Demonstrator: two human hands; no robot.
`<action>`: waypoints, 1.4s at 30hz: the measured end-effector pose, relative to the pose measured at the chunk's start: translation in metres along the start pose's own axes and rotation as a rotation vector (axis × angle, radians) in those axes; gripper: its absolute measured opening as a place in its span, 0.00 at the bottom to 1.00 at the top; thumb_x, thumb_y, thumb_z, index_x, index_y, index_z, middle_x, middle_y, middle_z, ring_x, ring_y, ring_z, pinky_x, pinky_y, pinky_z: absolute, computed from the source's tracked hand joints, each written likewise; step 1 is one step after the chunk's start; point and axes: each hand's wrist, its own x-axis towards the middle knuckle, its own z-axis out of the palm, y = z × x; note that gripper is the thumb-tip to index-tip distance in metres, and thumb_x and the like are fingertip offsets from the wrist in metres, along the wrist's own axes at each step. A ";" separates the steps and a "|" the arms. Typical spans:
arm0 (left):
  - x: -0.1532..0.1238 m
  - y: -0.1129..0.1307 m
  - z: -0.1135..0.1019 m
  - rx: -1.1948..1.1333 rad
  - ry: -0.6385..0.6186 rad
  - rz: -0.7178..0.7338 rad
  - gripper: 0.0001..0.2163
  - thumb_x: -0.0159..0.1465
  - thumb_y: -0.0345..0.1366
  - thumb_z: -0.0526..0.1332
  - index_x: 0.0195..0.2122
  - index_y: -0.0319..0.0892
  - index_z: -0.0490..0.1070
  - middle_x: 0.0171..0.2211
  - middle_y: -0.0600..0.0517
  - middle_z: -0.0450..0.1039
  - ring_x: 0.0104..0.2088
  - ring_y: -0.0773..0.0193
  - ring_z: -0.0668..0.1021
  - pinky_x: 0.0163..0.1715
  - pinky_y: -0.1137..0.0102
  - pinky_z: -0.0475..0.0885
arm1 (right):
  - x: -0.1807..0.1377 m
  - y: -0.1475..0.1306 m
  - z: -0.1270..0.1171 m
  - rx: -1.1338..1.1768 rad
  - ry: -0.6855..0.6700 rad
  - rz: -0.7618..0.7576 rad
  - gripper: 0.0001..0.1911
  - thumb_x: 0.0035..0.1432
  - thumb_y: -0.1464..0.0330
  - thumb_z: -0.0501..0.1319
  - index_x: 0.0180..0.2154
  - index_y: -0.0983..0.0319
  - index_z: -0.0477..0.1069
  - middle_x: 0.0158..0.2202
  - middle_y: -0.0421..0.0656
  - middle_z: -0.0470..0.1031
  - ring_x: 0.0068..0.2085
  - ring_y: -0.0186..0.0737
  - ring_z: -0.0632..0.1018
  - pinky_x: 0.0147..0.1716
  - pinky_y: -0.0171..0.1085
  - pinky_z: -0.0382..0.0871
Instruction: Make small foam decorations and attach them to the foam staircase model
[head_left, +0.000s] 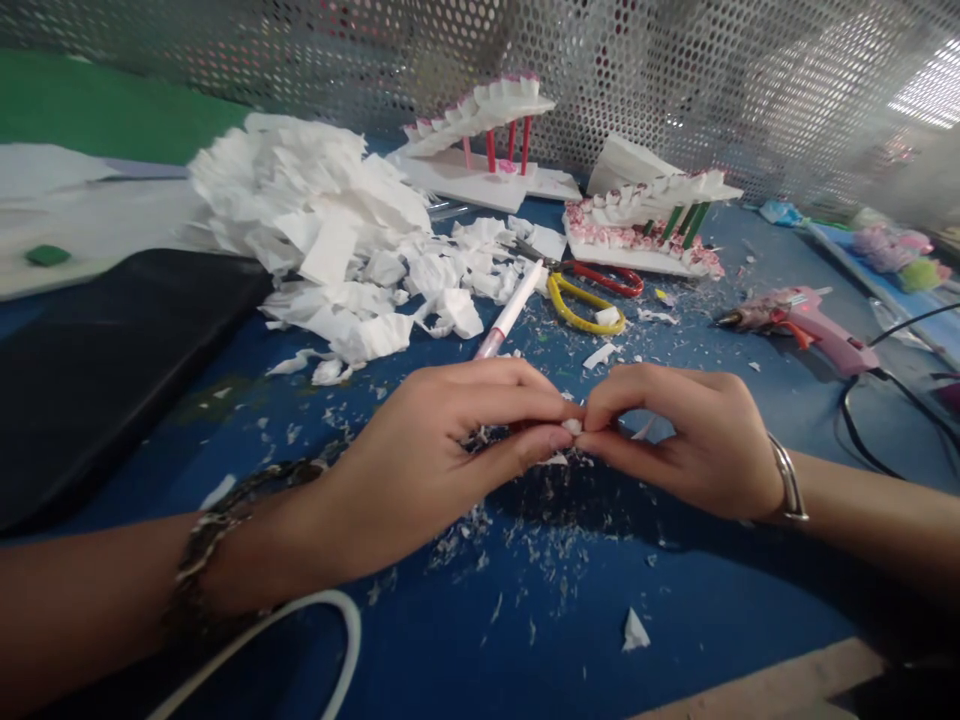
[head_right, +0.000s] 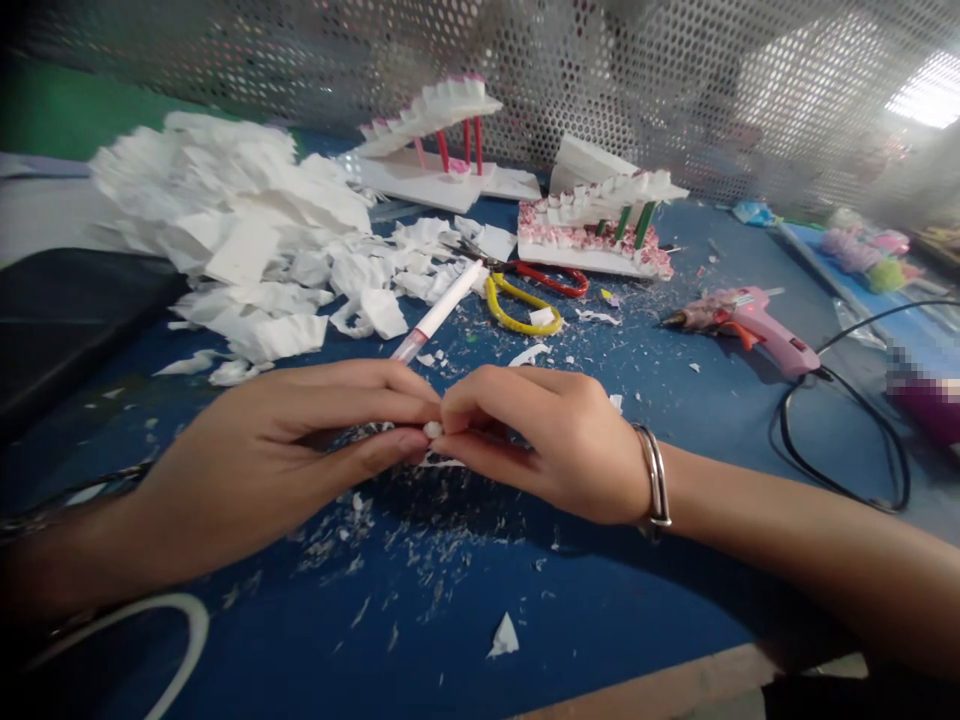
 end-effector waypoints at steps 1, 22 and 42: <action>0.000 -0.001 0.000 -0.001 -0.008 -0.013 0.05 0.61 0.29 0.60 0.32 0.38 0.76 0.30 0.55 0.76 0.31 0.75 0.76 0.33 0.86 0.68 | 0.000 0.001 0.000 0.008 -0.007 -0.007 0.03 0.59 0.71 0.60 0.33 0.62 0.66 0.26 0.36 0.74 0.27 0.25 0.74 0.28 0.26 0.69; 0.001 -0.007 0.000 -0.086 -0.063 -0.201 0.08 0.63 0.33 0.58 0.30 0.44 0.76 0.26 0.59 0.73 0.28 0.75 0.73 0.30 0.84 0.67 | -0.001 0.002 -0.010 -0.264 -0.061 -0.302 0.06 0.60 0.76 0.57 0.41 0.67 0.69 0.32 0.43 0.74 0.35 0.32 0.74 0.36 0.32 0.71; -0.002 -0.003 0.000 -0.013 -0.012 0.037 0.08 0.63 0.26 0.57 0.30 0.37 0.74 0.29 0.55 0.72 0.30 0.76 0.74 0.32 0.85 0.67 | 0.001 0.000 -0.003 -0.107 0.018 -0.111 0.03 0.59 0.75 0.59 0.32 0.65 0.67 0.27 0.41 0.71 0.29 0.28 0.71 0.31 0.29 0.67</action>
